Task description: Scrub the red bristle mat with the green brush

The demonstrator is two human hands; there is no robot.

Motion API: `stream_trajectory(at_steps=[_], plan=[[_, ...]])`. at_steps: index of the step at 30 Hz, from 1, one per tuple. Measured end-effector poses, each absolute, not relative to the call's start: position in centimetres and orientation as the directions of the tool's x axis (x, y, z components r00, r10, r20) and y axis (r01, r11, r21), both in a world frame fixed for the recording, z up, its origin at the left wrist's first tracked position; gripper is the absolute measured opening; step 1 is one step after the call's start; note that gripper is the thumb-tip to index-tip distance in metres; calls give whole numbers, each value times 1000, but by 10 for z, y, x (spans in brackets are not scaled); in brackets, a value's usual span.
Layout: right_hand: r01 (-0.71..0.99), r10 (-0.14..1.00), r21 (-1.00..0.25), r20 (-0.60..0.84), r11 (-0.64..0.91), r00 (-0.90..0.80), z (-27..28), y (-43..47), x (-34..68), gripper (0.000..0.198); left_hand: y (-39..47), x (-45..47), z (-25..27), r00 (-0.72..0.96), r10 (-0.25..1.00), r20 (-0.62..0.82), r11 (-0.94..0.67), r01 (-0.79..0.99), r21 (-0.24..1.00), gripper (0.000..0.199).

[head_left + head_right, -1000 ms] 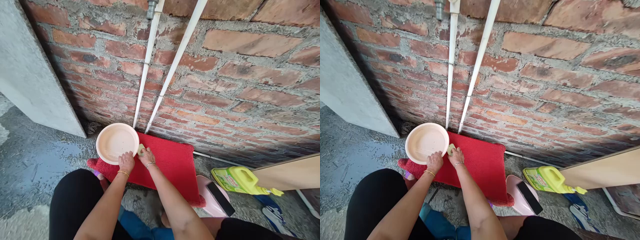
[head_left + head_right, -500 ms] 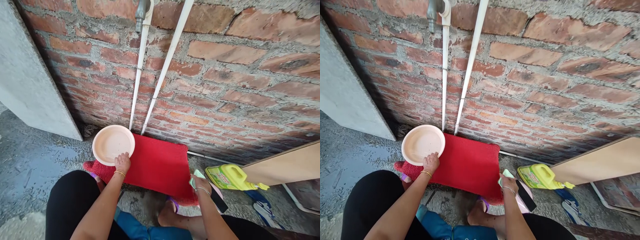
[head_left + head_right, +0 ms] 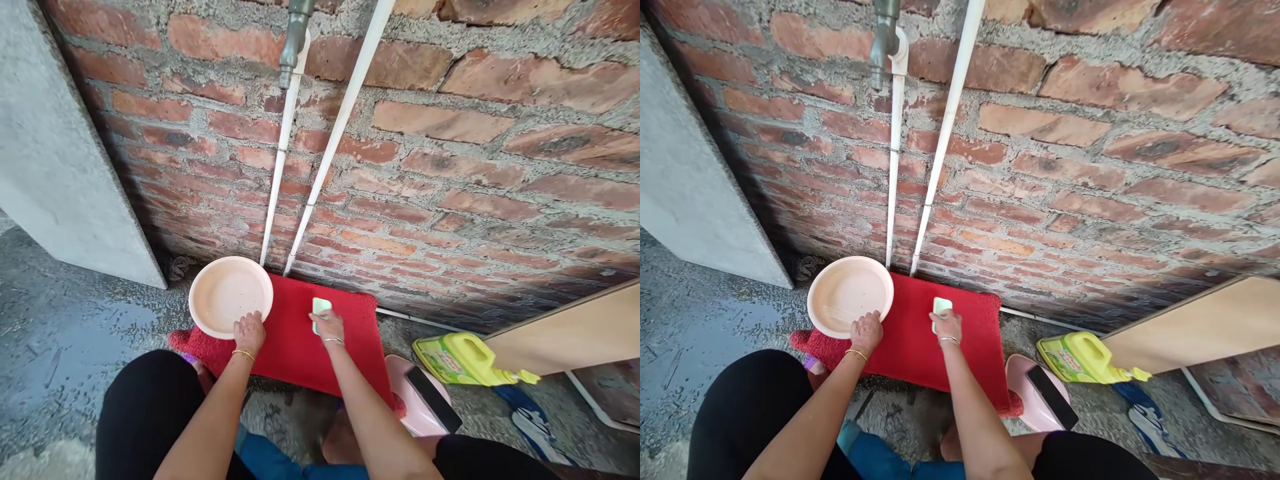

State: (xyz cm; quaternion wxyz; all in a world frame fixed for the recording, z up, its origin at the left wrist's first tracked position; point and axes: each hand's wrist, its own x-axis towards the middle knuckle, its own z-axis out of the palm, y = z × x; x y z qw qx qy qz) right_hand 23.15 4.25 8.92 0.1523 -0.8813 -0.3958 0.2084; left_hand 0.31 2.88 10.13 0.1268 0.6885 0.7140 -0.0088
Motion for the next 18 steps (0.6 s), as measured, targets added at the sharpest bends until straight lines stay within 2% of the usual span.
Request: stream_trajectory(at_steps=[4, 7, 9, 11, 14, 16, 18], plan=[[825, 900, -383, -300, -416, 315, 89, 66, 158, 30, 30, 3, 103, -9, 982, -190, 40, 986, 161, 32], [914, 946, -331, -295, -234, 135, 91, 73, 135, 27, 31, 3, 103, -2, 981, -193, 34, 986, 161, 31], [936, 951, -303, -297, -177, 84, 90, 74, 140, 27, 31, 3, 101, -5, 982, -187, 36, 986, 162, 30], [937, 946, -282, -301, -209, 120, 90, 74, 161, 27, 31, 3, 99, -8, 984, -179, 37, 986, 162, 31], [889, 908, -264, -295, -376, 297, 91, 66, 219, 28, 30, 3, 95, -9, 987, -164, 35, 987, 158, 35], [804, 842, -275, -289, -528, 454, 95, 51, 268, 28, 30, 3, 93, -10, 988, -153, 34, 987, 155, 36], [657, 723, -303, -299, -691, 622, 99, 29, 316, 28, 29, 3, 93, -11, 989, -146, 34, 988, 152, 36]])
